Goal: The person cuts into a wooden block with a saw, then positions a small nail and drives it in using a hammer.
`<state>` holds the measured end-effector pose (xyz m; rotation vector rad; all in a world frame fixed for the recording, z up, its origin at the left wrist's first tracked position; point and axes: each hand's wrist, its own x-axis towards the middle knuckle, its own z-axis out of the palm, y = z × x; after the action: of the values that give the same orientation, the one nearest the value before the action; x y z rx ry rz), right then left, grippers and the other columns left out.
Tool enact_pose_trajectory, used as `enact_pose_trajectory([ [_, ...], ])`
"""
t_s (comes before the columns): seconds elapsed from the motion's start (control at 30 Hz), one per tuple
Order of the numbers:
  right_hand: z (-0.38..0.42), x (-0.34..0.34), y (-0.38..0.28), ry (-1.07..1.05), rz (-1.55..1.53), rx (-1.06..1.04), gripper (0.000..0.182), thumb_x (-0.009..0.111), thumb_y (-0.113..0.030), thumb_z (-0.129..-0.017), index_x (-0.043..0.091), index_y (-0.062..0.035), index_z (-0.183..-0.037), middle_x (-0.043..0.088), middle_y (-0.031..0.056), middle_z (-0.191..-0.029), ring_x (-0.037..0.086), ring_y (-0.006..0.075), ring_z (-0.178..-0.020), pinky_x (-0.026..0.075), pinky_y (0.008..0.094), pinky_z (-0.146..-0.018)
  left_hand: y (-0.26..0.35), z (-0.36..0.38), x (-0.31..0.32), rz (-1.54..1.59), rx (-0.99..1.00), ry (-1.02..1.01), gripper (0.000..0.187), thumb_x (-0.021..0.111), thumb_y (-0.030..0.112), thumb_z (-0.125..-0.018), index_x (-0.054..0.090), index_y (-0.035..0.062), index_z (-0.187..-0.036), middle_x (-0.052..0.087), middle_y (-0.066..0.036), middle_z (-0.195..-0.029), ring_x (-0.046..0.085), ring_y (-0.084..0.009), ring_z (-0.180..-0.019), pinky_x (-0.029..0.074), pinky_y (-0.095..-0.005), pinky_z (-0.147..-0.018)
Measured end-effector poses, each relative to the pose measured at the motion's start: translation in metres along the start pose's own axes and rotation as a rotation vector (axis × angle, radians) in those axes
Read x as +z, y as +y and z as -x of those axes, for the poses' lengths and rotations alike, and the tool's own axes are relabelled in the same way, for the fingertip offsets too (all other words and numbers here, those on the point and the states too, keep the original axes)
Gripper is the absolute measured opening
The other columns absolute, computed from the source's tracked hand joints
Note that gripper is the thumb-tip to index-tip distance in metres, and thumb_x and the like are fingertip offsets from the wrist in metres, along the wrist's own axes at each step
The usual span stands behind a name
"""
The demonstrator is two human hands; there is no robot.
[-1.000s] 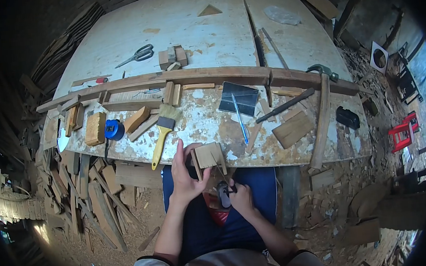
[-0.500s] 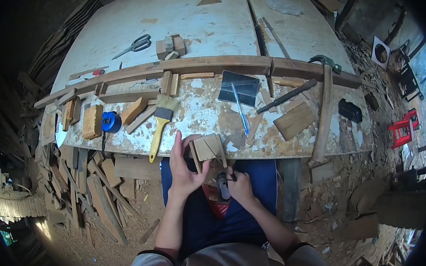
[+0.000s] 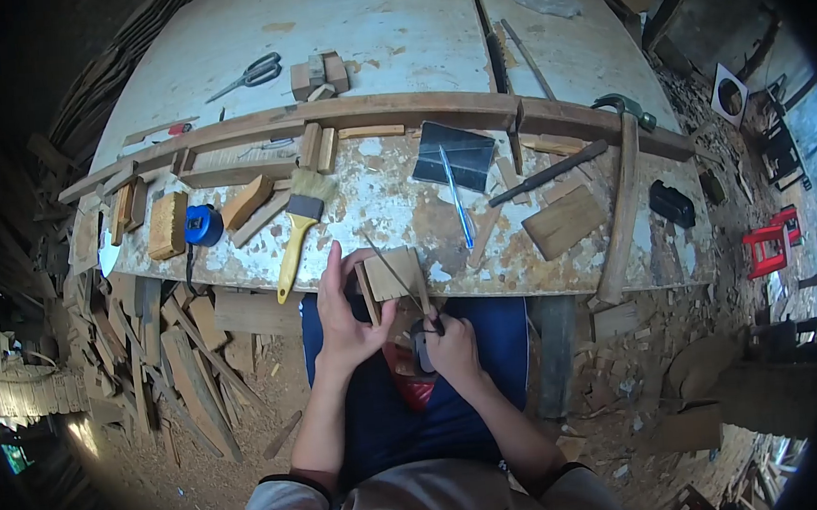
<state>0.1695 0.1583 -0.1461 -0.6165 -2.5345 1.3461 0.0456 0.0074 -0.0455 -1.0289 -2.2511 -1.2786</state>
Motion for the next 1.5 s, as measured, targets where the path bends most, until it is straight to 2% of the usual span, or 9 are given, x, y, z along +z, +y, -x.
enact_pose_trajectory([
  [0.2, 0.013, 0.001, 0.006, -0.030, 0.018, 0.042, 0.044, 0.061, -0.029, -0.109, 0.069, 0.0027, -0.079, 0.064, 0.0315, -0.072, 0.065, 0.0553, -0.077, 0.050, 0.0626, -0.069, -0.012, 0.008, 0.000, 0.072, -0.187, 0.123, 0.109, 0.082, 0.000, -0.080, 0.017, -0.0037, -0.168, 0.065, -0.024, -0.136, 0.069, -0.0344, -0.122, 0.056, -0.0400, -0.105],
  [0.3, 0.008, -0.001, 0.005, -0.034, -0.001, 0.021, 0.046, 0.059, -0.030, -0.110, 0.069, 0.0026, -0.079, 0.065, 0.0312, -0.072, 0.066, 0.0551, -0.077, 0.051, 0.0622, -0.069, -0.006, 0.005, -0.002, -0.053, -0.041, 0.015, 0.109, 0.083, 0.001, -0.078, 0.021, -0.0033, -0.168, 0.066, -0.024, -0.135, 0.068, -0.0374, -0.122, 0.054, -0.0438, -0.106],
  [0.47, -0.008, -0.022, -0.042, -0.026, 0.012, -0.012, 0.044, 0.058, -0.029, -0.110, 0.071, 0.0018, -0.081, 0.066, 0.0296, -0.074, 0.066, 0.0541, -0.076, 0.051, 0.0617, -0.068, -0.002, 0.005, -0.001, -0.016, -0.048, 0.017, 0.112, 0.084, 0.003, -0.077, 0.019, -0.0046, -0.168, 0.067, -0.024, -0.135, 0.066, -0.0382, -0.123, 0.050, -0.0455, -0.109],
  [0.63, -0.004, 0.005, 0.013, -0.027, -0.066, -0.019, 0.038, 0.059, -0.027, -0.107, 0.074, 0.0001, -0.086, 0.068, 0.0297, -0.078, 0.066, 0.0544, -0.079, 0.052, 0.0619, -0.071, -0.004, -0.001, -0.003, -0.004, -0.019, 0.027, 0.110, 0.085, 0.004, -0.076, 0.024, -0.0052, -0.167, 0.067, -0.022, -0.134, 0.066, -0.0380, -0.121, 0.050, -0.0455, -0.109],
  [0.73, -0.004, -0.011, -0.032, -0.031, -0.045, -0.012, 0.037, 0.059, -0.026, -0.107, 0.073, 0.0009, -0.085, 0.067, 0.0298, -0.077, 0.066, 0.0540, -0.076, 0.051, 0.0626, -0.068, 0.002, -0.001, -0.004, -0.003, -0.048, 0.039, 0.104, 0.084, 0.005, -0.076, 0.032, -0.0051, -0.165, 0.069, -0.021, -0.131, 0.066, -0.0377, -0.118, 0.050, -0.0458, -0.107],
  [0.83, -0.003, 0.005, 0.004, -0.034, 0.021, -0.037, 0.037, 0.060, -0.025, -0.106, 0.073, 0.0025, -0.086, 0.066, 0.0310, -0.076, 0.066, 0.0549, -0.077, 0.052, 0.0622, -0.068, -0.002, -0.004, -0.004, 0.011, -0.002, 0.005, 0.101, 0.084, 0.004, -0.076, 0.034, -0.0057, -0.164, 0.068, -0.021, -0.131, 0.066, -0.0378, -0.118, 0.050, -0.0461, -0.105],
  [1.03, -0.005, -0.009, -0.037, 0.033, 0.060, -0.010, 0.042, 0.063, -0.027, -0.105, 0.069, 0.0036, -0.078, 0.068, 0.0300, -0.076, 0.067, 0.0547, -0.080, 0.053, 0.0612, -0.073, 0.000, 0.002, -0.003, -0.006, -0.062, 0.026, 0.099, 0.085, 0.003, -0.075, 0.038, -0.0055, -0.162, 0.068, -0.022, -0.131, 0.066, -0.0379, -0.118, 0.052, -0.0460, -0.103],
  [1.1, -0.004, 0.006, 0.004, 0.032, 0.033, -0.020, 0.039, 0.064, -0.025, -0.103, 0.069, 0.0037, -0.078, 0.066, 0.0302, -0.075, 0.066, 0.0551, -0.078, 0.052, 0.0621, -0.074, -0.001, -0.002, -0.004, -0.001, -0.033, 0.026, 0.099, 0.086, 0.004, -0.076, 0.037, -0.0053, -0.162, 0.068, -0.022, -0.132, 0.066, -0.0382, -0.120, 0.052, -0.0454, -0.104],
  [1.5, -0.008, -0.003, -0.013, -0.019, -0.014, 0.019, 0.038, 0.063, -0.023, -0.105, 0.070, 0.0028, -0.079, 0.064, 0.0305, -0.071, 0.066, 0.0548, -0.076, 0.051, 0.0618, -0.066, -0.004, 0.002, -0.003, -0.025, -0.039, 0.019, 0.103, 0.085, 0.004, -0.077, 0.031, -0.0058, -0.164, 0.067, -0.023, -0.134, 0.066, -0.0380, -0.121, 0.051, -0.0457, -0.107],
])
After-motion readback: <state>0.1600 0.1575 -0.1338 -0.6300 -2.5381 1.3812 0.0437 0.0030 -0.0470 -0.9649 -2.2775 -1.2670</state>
